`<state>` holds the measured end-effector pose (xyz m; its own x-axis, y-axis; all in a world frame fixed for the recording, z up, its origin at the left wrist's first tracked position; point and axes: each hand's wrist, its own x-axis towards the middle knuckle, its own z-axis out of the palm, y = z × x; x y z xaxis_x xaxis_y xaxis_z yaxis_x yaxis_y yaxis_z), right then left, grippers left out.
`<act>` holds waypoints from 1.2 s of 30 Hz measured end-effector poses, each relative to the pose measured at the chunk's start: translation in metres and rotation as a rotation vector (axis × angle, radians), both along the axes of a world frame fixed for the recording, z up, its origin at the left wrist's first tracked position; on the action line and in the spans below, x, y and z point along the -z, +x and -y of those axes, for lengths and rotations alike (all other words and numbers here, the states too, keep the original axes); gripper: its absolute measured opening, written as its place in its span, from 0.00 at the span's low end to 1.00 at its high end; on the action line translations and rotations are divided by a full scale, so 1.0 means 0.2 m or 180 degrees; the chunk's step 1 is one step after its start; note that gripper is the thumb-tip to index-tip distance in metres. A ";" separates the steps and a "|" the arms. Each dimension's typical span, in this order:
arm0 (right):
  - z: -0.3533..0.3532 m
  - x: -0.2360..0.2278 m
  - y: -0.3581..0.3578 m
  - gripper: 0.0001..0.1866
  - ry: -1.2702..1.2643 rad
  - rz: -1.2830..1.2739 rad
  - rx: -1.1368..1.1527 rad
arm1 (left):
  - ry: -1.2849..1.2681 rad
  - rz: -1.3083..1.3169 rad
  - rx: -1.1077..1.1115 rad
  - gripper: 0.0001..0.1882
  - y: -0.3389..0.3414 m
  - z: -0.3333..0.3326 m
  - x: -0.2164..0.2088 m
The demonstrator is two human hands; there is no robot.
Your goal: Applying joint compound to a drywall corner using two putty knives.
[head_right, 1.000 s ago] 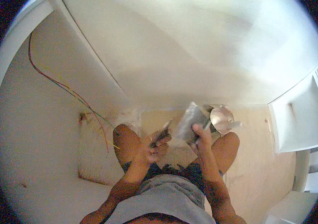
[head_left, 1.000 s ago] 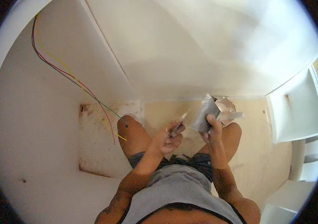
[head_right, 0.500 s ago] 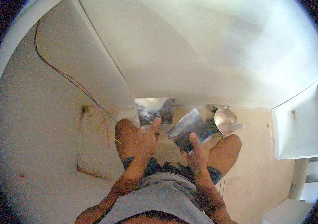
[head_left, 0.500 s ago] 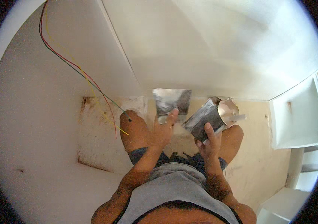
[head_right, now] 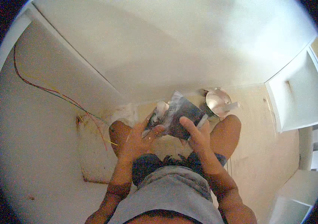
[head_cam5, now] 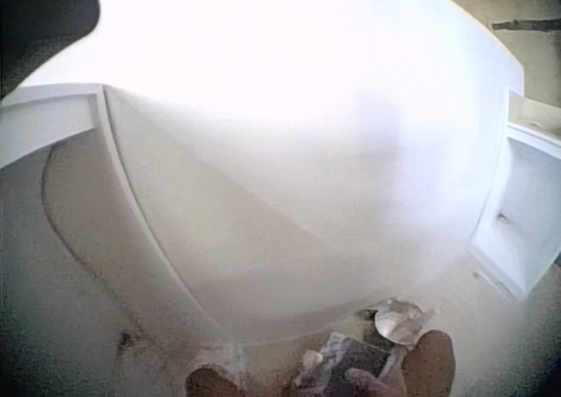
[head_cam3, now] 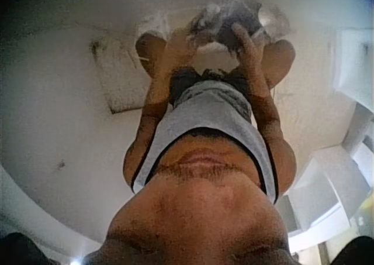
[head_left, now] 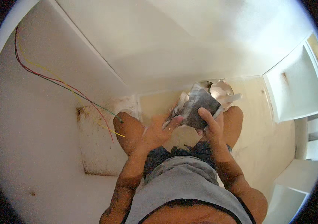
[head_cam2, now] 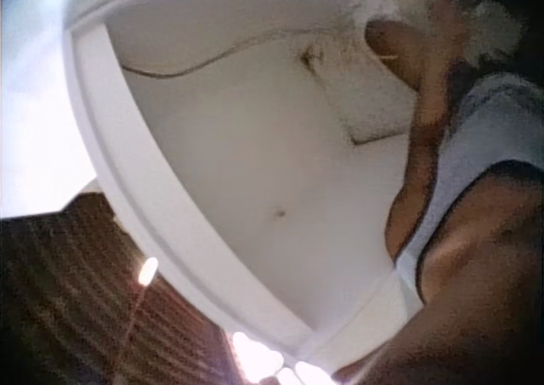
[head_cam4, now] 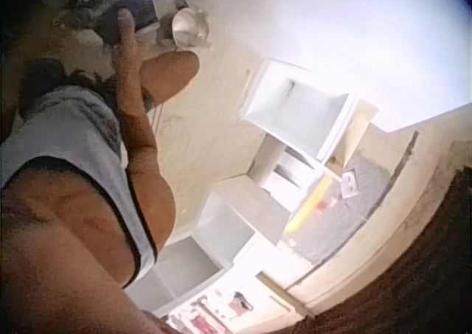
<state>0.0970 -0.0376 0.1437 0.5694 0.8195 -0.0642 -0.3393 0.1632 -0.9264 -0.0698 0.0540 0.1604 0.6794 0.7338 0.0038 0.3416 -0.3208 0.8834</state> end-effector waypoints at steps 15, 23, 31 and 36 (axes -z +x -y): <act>0.04 -0.13 0.09 0.21 -0.0409 0.0316 -0.0382 | -0.0746 -0.0463 0.0994 0.31 0.02 -0.15 -0.13; 0.16 0.11 0.32 0.29 0.1042 0.3822 -0.0129 | -0.3811 0.2449 -0.0239 0.23 0.27 -0.05 0.09; 0.26 0.25 0.45 0.35 -0.2468 0.3944 -0.0136 | -0.2489 0.1855 -0.0093 0.24 0.50 0.01 0.26; 0.37 0.11 0.39 0.29 -0.2431 0.4320 0.0155 | -0.1981 0.1190 -0.0093 0.22 0.75 0.07 0.49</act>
<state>0.1751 -0.1111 0.1210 0.5683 0.8134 0.1241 0.7820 -0.4870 -0.3889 0.0797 0.0407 0.0630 0.6944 0.6934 -0.1924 -0.0181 0.2841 0.9586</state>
